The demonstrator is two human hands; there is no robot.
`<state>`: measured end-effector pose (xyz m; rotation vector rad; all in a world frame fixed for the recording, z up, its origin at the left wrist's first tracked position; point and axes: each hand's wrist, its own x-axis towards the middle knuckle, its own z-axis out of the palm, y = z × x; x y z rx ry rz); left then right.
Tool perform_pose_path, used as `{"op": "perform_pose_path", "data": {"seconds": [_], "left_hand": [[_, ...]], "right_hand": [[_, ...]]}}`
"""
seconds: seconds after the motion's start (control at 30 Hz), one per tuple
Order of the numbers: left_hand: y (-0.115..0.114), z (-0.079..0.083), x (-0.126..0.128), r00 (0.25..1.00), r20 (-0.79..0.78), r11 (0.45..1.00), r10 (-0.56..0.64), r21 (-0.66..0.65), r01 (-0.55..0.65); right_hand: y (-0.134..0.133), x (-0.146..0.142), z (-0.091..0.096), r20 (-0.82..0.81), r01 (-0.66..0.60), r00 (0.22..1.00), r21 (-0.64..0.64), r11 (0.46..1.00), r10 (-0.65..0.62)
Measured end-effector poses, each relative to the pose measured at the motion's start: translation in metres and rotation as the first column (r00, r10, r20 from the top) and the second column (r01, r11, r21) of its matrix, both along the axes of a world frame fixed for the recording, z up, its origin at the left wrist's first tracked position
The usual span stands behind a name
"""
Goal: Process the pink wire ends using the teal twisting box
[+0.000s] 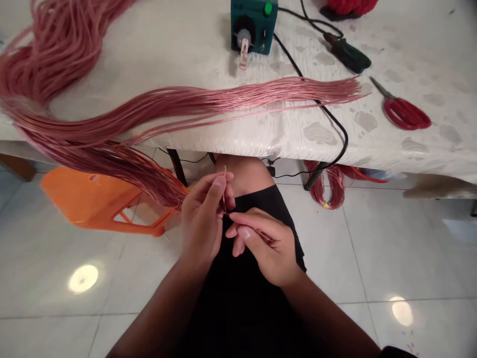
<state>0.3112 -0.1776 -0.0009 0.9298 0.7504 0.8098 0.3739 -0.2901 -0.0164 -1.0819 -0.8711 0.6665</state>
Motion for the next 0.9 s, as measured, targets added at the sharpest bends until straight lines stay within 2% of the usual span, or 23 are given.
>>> {"op": "perform_pose_path", "data": {"seconds": [0.1, 0.17, 0.2, 0.23, 0.27, 0.3, 0.33, 0.37, 0.4, 0.43, 0.47, 0.57, 0.7, 0.83, 0.9], "left_hand": [[0.005, -0.003, -0.009, 0.991, -0.127, 0.977, -0.045, 0.204, 0.070], [0.006, 0.004, -0.016, 0.980, -0.185, 0.911, 0.068, 0.412, 0.015], [0.005, 0.010, -0.020, 0.970, -0.201, 0.853, 0.140, 0.521, -0.015], [0.004, 0.018, -0.023, 0.957, -0.220, 0.776, 0.189, 0.631, -0.008], [0.002, 0.027, -0.026, 0.953, -0.244, 0.680, 0.180, 0.731, 0.058], [0.000, 0.035, -0.029, 0.953, -0.275, 0.560, 0.126, 0.813, 0.161], [-0.002, 0.042, -0.031, 0.953, -0.297, 0.412, 0.061, 0.877, 0.247], [-0.003, 0.047, -0.032, 0.945, -0.328, 0.283, 0.007, 0.907, 0.312], [-0.004, 0.050, -0.032, 0.937, -0.349, 0.181, -0.027, 0.920, 0.348], [-0.004, 0.051, -0.032, 0.931, -0.364, 0.125, -0.035, 0.922, 0.365], [-0.003, 0.050, -0.032, 0.926, -0.378, 0.118, -0.021, 0.918, 0.378], [-0.001, 0.040, -0.031, 0.917, -0.398, 0.194, 0.031, 0.902, 0.386], [-0.003, 0.028, -0.029, 0.906, -0.423, 0.273, 0.033, 0.876, 0.399], [-0.007, 0.027, -0.030, 0.910, -0.409, 0.353, 0.069, 0.863, 0.361], [-0.008, 0.028, -0.030, 0.913, -0.404, 0.363, 0.054, 0.860, 0.359]], "right_hand": [[-0.001, 0.004, 0.003, -0.037, 0.008, 0.999, 0.033, 0.999, -0.007], [-0.001, 0.006, 0.004, -0.050, 0.014, 0.999, 0.033, 0.999, -0.013], [-0.001, 0.008, 0.005, -0.051, 0.015, 0.999, 0.025, 1.000, -0.014], [-0.001, 0.010, 0.005, -0.041, 0.016, 0.999, 0.016, 1.000, -0.015], [-0.001, 0.012, 0.007, -0.015, 0.016, 1.000, 0.000, 1.000, -0.016], [-0.001, 0.014, 0.008, 0.026, 0.015, 1.000, -0.022, 1.000, -0.015], [-0.002, 0.017, 0.010, 0.073, 0.017, 0.997, -0.047, 0.999, -0.014], [-0.002, 0.019, 0.013, 0.118, 0.020, 0.993, -0.074, 0.997, -0.011], [-0.003, 0.021, 0.016, 0.150, 0.026, 0.989, -0.103, 0.994, -0.010], [-0.004, 0.023, 0.018, 0.164, 0.038, 0.986, -0.126, 0.991, -0.016], [-0.005, 0.025, 0.021, 0.161, 0.054, 0.986, -0.142, 0.988, -0.030], [-0.007, 0.025, 0.027, 0.154, 0.122, 0.983, -0.128, 0.984, -0.102], [-0.007, 0.023, 0.030, 0.244, 0.184, 0.956, -0.072, 0.980, -0.162], [-0.008, 0.025, 0.031, 0.232, 0.231, 0.950, -0.072, 0.970, -0.209], [-0.009, 0.026, 0.032, 0.214, 0.234, 0.953, -0.077, 0.969, -0.213]]}}
